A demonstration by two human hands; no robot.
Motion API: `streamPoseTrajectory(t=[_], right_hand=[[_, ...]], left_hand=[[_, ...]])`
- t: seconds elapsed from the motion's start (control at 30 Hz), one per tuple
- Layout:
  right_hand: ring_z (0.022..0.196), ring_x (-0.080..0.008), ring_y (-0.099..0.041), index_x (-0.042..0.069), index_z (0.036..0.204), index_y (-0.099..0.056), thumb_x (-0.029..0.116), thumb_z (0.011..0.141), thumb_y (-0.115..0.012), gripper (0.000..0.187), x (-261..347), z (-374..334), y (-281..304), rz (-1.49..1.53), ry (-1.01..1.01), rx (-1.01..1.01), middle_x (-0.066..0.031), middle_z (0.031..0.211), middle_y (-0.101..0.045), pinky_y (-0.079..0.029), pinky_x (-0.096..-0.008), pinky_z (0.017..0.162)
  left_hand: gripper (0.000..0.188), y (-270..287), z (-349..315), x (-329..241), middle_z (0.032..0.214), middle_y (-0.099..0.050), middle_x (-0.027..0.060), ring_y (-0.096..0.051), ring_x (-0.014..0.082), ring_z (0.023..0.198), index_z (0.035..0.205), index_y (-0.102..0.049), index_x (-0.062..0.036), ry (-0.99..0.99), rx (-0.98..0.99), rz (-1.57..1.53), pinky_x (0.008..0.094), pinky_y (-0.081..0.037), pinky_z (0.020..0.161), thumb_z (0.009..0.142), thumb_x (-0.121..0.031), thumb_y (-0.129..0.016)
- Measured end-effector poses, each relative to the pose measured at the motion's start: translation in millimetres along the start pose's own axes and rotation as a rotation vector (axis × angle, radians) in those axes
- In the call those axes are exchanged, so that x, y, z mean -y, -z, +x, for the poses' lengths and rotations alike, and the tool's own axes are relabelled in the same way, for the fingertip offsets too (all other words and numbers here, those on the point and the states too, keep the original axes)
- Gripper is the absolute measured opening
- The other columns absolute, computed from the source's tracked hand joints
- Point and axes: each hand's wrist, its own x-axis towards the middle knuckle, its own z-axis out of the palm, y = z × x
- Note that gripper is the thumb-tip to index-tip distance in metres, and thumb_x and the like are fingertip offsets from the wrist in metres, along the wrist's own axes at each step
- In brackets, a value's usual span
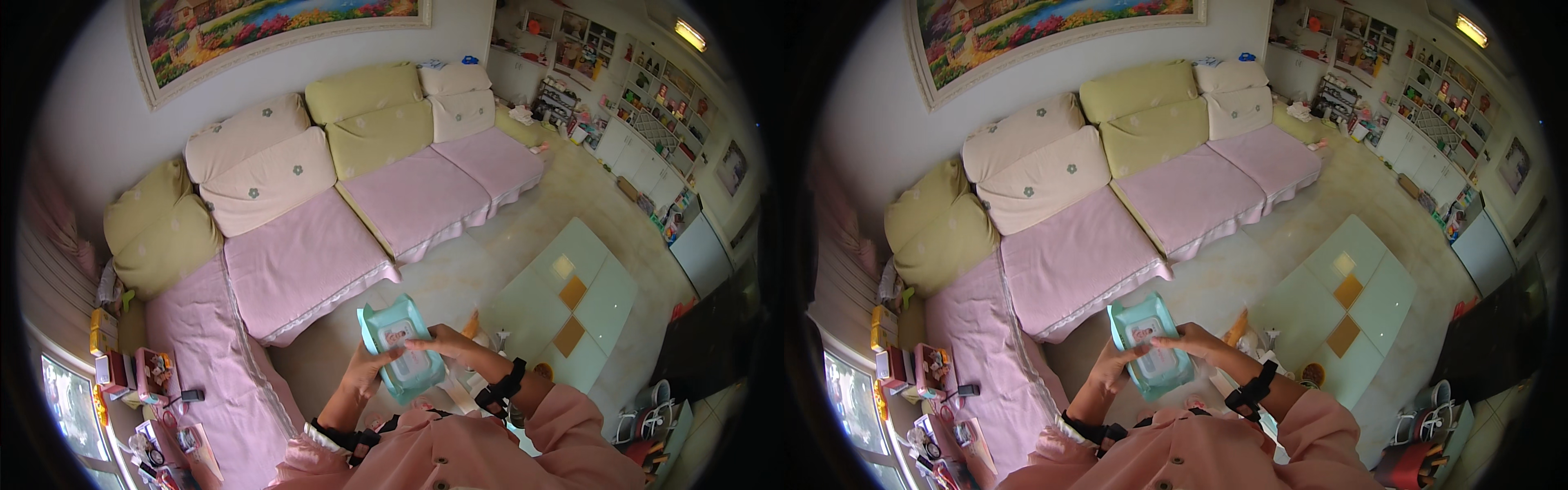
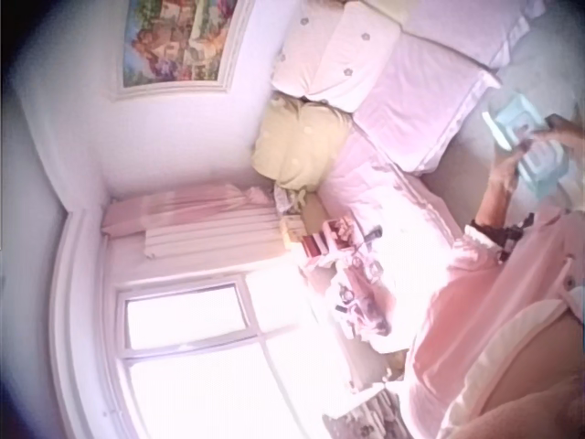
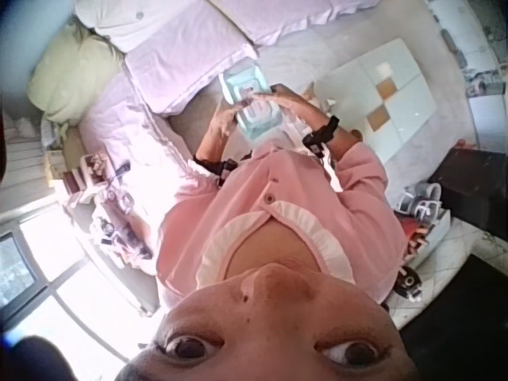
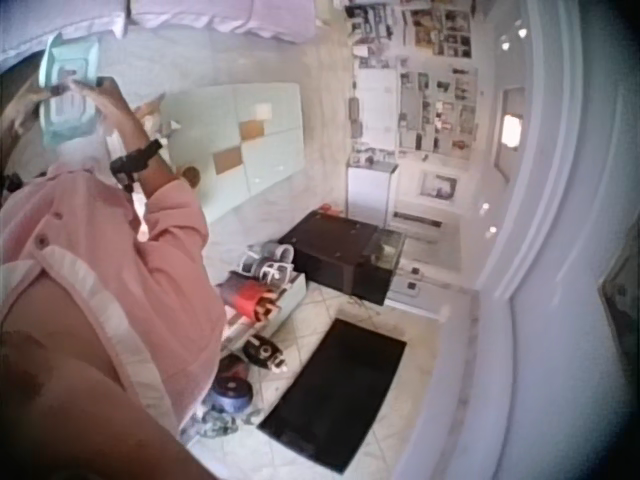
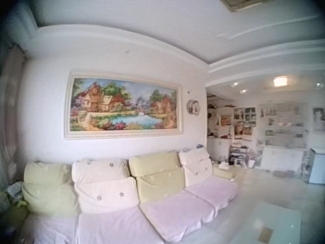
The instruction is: The person takes a wipe from a package, walks to a wall shelf, and wipes a light switch and nearby wall area. They then spray a framed picture above a sofa and wipe the frame with the same wipe.
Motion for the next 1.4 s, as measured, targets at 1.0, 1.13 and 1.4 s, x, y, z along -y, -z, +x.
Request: streamPoseTrajectory(t=[1.0,1.13,1.4], right_hand=[[0.076,-0.0199,-0.062,-0.005,0.095,-0.062,0.026,0.066,-0.077,0.045,-174,-19,14,0.830,-0.293,-0.386,-0.0108,0.089,-0.064,-0.050,-0.0325,0.067],[0.071,-0.0197,-0.062,-0.005,0.091,-0.062,0.022,0.066,-0.077,0.040,-241,-13,28,1.032,-0.341,-0.758,-0.0105,0.085,-0.063,-0.050,-0.0316,0.063],[0.074,-0.0211,-0.061,-0.003,0.096,-0.060,0.017,0.065,-0.078,0.041,-331,-11,66,1.061,-0.343,-1.162,-0.0101,0.088,-0.063,-0.049,-0.0339,0.065]], left_hand=[[0.052,50,-10,70,0.127,-0.044,0.0160,-0.041,0.0277,0.119,0.137,-0.022,-0.0059,0.580,-0.289,0.059,0.0435,-0.034,0.097,0.092,-0.024,-0.041],[0.048,62,-21,80,0.124,-0.047,0.0146,-0.043,0.0257,0.117,0.133,-0.028,-0.0051,0.625,-0.389,0.052,0.0414,-0.035,0.096,0.091,-0.023,-0.042],[0.041,60,-28,81,0.118,-0.052,0.0118,-0.047,0.0222,0.112,0.127,-0.037,-0.0052,0.673,-0.470,0.099,0.0381,-0.037,0.094,0.089,-0.022,-0.043]])
